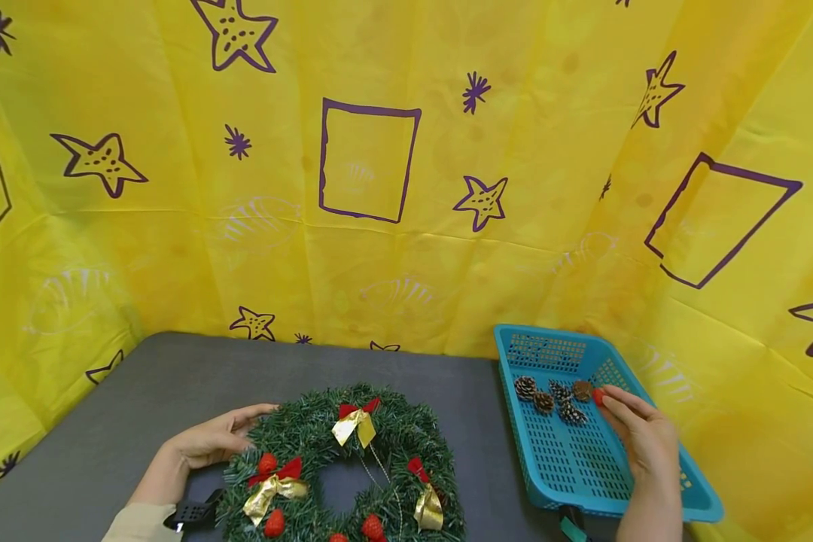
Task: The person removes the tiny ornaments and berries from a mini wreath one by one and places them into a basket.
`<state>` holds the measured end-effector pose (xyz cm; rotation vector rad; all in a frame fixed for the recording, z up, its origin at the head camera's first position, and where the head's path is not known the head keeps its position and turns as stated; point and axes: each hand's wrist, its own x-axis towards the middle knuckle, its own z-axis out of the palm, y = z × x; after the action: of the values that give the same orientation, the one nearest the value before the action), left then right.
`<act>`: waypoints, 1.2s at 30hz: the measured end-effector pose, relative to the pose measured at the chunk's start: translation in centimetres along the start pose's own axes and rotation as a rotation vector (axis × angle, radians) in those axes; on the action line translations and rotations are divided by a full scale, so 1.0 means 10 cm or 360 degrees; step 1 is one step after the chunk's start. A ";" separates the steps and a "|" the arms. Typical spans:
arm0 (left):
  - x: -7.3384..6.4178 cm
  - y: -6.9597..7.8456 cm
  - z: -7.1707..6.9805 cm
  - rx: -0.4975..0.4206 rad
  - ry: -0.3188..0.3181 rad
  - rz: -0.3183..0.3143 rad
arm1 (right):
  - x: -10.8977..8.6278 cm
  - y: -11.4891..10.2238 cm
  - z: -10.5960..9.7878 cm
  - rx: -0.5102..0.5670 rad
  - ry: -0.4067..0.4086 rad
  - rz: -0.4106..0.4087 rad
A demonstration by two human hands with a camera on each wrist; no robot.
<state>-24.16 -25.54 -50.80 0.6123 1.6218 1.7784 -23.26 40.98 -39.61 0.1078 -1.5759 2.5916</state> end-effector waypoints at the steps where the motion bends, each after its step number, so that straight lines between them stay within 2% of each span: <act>1: 0.00 0.00 0.00 0.0002 -0.0003 0.0004 | 0.00 0.01 0.00 -0.0017 0.0010 0.0014; 8: -0.01 0.01 0.02 -0.0015 -0.0017 0.0021 | 0.00 0.02 -0.04 -0.0118 0.0061 0.0064; 18: -0.01 0.00 0.02 -0.0007 -0.0033 0.0064 | -0.01 0.05 -0.07 -0.0034 0.0035 0.0016; 27: -0.02 0.02 0.03 -0.0018 -0.0005 0.0014 | -0.02 0.04 -0.06 -0.0046 0.0022 0.0023; 36: -0.01 0.02 0.02 0.0001 -0.0008 0.0014 | -0.02 0.03 -0.05 -0.0045 0.0001 0.0024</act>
<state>-23.96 -25.55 -50.61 0.6243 1.6185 1.7813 -23.15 41.26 -40.15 0.0927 -1.6187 2.5795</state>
